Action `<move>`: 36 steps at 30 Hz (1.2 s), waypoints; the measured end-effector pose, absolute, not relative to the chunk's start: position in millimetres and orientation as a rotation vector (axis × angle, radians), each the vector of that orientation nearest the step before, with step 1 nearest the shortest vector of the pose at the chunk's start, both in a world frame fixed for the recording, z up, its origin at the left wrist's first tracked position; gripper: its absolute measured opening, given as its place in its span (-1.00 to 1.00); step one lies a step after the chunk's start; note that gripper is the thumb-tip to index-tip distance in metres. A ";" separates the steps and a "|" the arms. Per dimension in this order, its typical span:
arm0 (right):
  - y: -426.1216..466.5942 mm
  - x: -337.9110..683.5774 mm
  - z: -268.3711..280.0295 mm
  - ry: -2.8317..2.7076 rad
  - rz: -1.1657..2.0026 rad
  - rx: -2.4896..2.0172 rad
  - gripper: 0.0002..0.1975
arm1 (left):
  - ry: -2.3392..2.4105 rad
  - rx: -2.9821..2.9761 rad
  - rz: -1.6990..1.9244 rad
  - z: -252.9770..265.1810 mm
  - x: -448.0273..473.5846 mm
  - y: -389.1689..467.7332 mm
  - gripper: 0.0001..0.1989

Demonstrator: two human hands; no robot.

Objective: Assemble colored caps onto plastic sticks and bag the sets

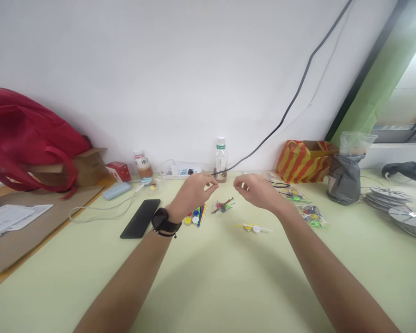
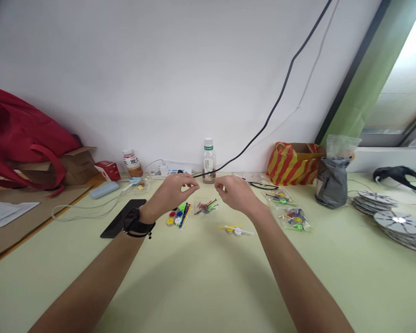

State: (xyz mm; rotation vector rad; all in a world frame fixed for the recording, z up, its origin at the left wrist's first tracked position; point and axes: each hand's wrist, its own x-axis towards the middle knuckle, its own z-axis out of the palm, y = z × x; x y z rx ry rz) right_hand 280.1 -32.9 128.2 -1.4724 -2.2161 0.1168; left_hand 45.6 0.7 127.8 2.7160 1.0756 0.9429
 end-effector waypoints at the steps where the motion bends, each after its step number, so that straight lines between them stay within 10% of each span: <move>1: -32.9 280.8 129.5 -2.196 0.094 -1.477 -0.81 | 1.096 2.725 0.976 127.1 46.4 0.6 -0.81; 29: -26.1 320.5 135.6 -2.019 0.278 -1.207 -0.82 | 1.163 2.765 0.725 125.2 46.6 -3.4 -0.79; 36: -8.1 356.1 95.7 -2.462 1.086 -1.957 -0.58 | 1.135 2.747 0.758 123.6 49.0 -5.3 -0.78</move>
